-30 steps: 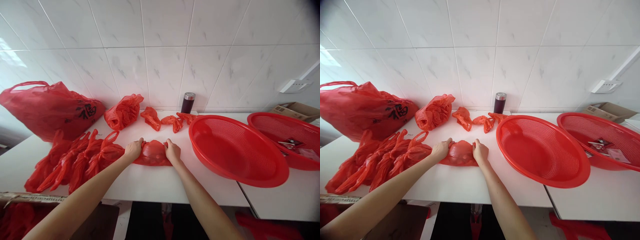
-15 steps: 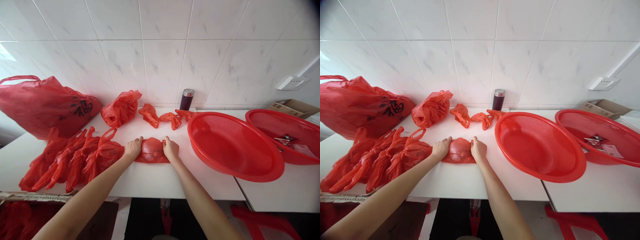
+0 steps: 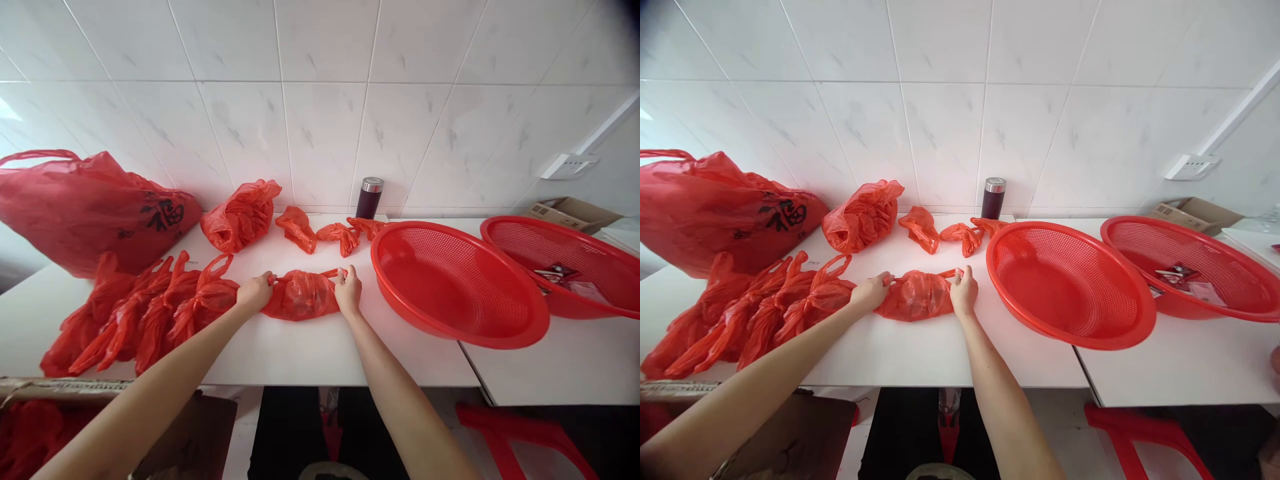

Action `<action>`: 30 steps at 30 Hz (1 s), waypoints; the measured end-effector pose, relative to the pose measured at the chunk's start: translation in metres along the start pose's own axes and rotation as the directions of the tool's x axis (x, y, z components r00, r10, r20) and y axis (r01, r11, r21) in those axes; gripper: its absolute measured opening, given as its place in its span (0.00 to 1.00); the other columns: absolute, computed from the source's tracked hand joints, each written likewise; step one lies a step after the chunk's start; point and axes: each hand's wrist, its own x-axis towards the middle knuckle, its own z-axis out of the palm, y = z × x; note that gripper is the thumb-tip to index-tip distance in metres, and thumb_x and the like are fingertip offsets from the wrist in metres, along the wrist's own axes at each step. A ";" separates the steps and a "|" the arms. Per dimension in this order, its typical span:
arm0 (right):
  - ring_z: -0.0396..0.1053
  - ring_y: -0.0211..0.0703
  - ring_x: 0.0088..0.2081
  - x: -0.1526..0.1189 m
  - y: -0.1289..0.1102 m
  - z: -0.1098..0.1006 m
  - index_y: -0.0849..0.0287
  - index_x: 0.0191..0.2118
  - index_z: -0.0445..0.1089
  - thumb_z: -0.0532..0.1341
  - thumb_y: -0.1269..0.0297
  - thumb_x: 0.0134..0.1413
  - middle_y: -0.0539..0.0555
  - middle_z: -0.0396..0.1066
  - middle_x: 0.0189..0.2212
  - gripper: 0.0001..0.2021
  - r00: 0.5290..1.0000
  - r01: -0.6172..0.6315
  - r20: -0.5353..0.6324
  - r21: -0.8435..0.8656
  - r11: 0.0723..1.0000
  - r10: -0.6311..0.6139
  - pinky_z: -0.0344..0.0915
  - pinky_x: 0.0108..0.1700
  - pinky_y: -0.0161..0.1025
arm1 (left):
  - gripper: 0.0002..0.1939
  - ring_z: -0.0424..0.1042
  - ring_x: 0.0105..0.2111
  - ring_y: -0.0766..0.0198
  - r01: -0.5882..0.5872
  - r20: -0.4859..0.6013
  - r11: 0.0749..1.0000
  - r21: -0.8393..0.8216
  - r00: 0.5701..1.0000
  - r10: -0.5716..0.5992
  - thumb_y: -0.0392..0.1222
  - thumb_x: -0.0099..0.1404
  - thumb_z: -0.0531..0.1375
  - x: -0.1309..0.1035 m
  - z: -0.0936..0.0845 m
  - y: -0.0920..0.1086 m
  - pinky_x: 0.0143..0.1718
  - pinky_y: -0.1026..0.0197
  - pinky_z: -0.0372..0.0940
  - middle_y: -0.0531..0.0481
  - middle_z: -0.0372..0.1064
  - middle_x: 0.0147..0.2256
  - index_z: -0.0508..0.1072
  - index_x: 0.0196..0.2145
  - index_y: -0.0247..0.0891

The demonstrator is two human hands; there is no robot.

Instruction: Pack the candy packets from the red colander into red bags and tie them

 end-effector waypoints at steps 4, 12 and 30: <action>0.67 0.44 0.31 0.001 0.001 -0.005 0.54 0.33 0.55 0.44 0.57 0.65 0.55 0.71 0.31 0.11 0.994 -0.041 -0.099 0.127 0.991 0.054 0.58 0.33 0.36 | 0.21 0.71 0.29 0.65 -0.005 0.046 0.995 -0.104 0.999 0.010 0.53 0.72 0.47 -0.010 -0.011 -0.011 0.33 0.58 0.68 0.50 0.71 0.31 0.71 0.41 0.34; 0.63 0.40 0.25 -0.003 0.002 -0.012 0.52 0.31 0.48 0.45 0.47 0.64 0.48 0.65 0.25 0.16 0.981 0.010 -0.185 0.324 0.946 0.053 0.58 0.32 0.35 | 0.11 0.74 0.38 0.55 -0.174 -0.056 0.976 -0.129 0.984 0.168 0.45 0.65 0.54 -0.048 -0.045 0.002 0.34 0.57 0.67 0.46 0.74 0.39 0.73 0.39 0.41; 0.63 0.37 0.22 -0.005 0.004 -0.014 0.53 0.36 0.50 0.49 0.48 0.63 0.46 0.64 0.26 0.14 0.977 0.028 -0.191 0.567 0.823 0.099 0.61 0.29 0.35 | 0.08 0.73 0.34 0.60 -0.317 0.065 0.860 -0.400 0.926 0.371 0.44 0.61 0.56 -0.095 -0.097 0.038 0.35 0.60 0.68 0.51 0.72 0.35 0.70 0.37 0.40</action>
